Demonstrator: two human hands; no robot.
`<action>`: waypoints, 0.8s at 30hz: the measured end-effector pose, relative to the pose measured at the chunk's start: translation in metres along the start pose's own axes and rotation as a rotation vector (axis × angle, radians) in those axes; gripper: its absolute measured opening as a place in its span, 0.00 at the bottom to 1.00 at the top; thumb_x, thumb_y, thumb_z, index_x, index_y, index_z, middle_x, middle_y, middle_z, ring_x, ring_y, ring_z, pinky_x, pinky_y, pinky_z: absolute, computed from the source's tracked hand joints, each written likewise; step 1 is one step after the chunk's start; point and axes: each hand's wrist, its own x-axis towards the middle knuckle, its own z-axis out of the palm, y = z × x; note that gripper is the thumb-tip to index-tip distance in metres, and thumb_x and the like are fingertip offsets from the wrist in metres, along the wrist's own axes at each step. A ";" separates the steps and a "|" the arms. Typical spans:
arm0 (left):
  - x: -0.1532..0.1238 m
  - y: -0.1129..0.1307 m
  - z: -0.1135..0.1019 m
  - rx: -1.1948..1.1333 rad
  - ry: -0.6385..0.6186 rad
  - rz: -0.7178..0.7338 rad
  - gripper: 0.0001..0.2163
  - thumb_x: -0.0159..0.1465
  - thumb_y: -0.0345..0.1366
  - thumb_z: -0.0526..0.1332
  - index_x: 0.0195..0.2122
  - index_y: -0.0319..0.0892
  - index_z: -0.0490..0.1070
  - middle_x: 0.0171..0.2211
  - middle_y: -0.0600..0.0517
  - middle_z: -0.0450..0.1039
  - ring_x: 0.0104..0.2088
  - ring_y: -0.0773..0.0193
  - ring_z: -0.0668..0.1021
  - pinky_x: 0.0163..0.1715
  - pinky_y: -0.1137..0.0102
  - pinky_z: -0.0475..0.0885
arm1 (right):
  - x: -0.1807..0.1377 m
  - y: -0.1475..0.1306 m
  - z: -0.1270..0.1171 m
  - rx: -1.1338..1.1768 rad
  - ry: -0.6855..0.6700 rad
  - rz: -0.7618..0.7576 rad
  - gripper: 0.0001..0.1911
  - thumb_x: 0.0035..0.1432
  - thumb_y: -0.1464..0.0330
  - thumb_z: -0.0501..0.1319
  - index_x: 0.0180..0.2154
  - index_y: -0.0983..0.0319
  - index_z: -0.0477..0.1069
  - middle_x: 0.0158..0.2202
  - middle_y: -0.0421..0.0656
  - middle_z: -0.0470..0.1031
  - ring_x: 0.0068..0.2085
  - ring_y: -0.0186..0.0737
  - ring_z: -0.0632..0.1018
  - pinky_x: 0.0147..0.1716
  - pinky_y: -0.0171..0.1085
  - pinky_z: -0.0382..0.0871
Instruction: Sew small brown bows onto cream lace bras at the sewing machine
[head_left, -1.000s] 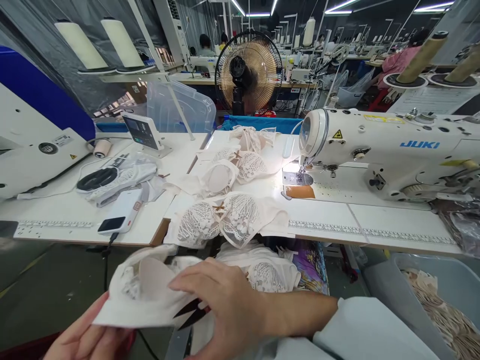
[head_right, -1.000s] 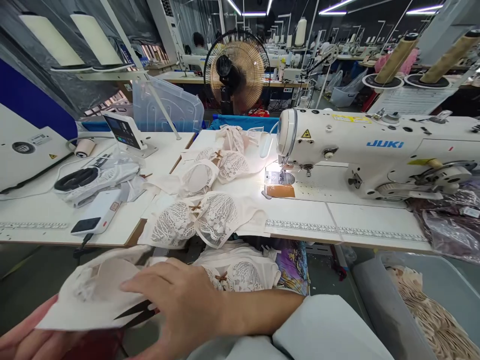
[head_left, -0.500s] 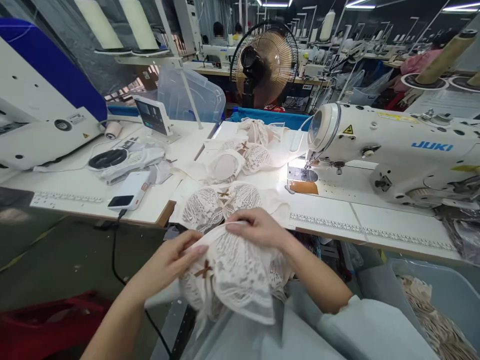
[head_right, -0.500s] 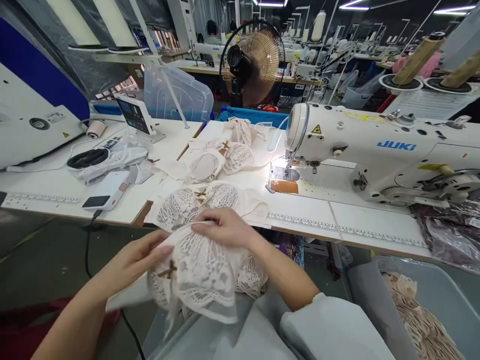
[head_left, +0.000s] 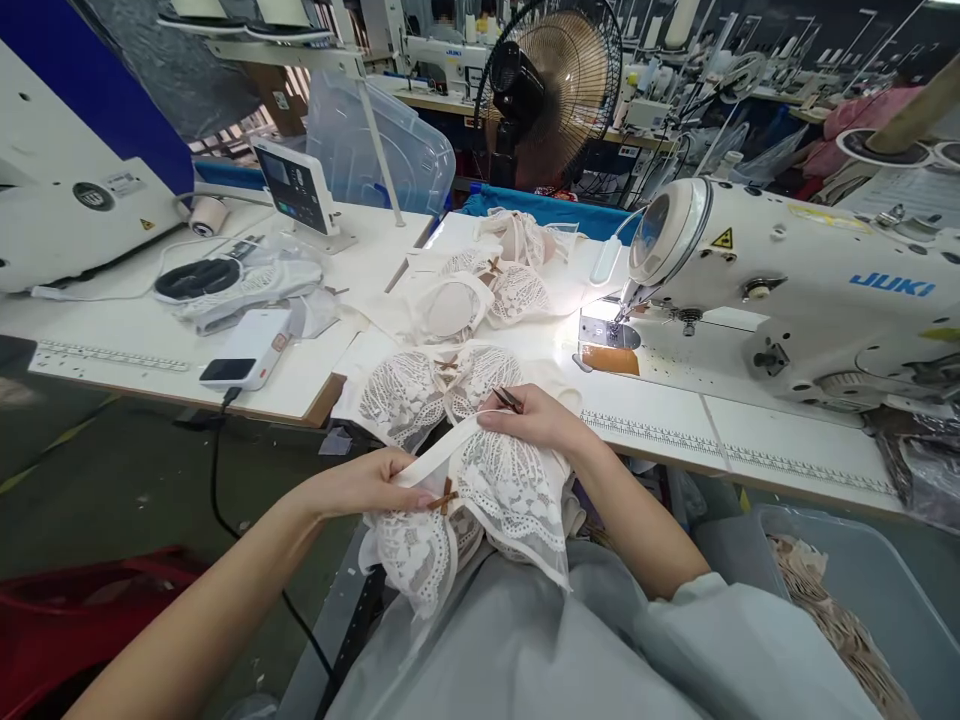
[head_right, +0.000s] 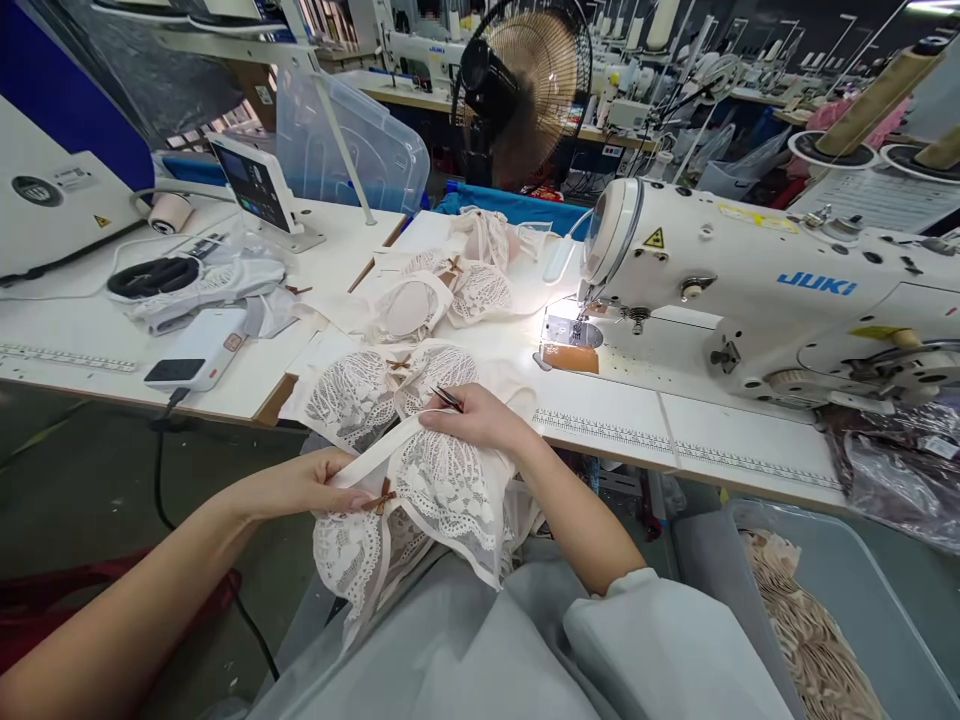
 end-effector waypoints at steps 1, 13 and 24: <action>0.001 0.000 0.001 -0.004 -0.003 0.003 0.18 0.60 0.52 0.64 0.37 0.40 0.77 0.26 0.56 0.64 0.26 0.69 0.61 0.27 0.73 0.55 | 0.000 0.000 0.000 -0.004 -0.008 0.003 0.18 0.49 0.54 0.66 0.30 0.63 0.72 0.27 0.38 0.69 0.30 0.34 0.67 0.31 0.35 0.60; 0.020 -0.012 0.008 -0.074 0.049 -0.048 0.19 0.54 0.52 0.70 0.36 0.41 0.78 0.30 0.53 0.74 0.30 0.66 0.70 0.31 0.73 0.63 | 0.001 0.010 -0.002 0.033 -0.047 0.093 0.22 0.44 0.52 0.71 0.29 0.63 0.71 0.24 0.35 0.64 0.27 0.32 0.63 0.28 0.34 0.54; 0.021 -0.015 0.012 -0.120 0.063 -0.026 0.19 0.55 0.53 0.69 0.33 0.40 0.76 0.25 0.55 0.68 0.26 0.69 0.64 0.28 0.73 0.58 | -0.001 0.014 -0.004 0.021 -0.053 0.093 0.22 0.44 0.51 0.70 0.28 0.63 0.70 0.23 0.34 0.63 0.27 0.31 0.63 0.29 0.35 0.54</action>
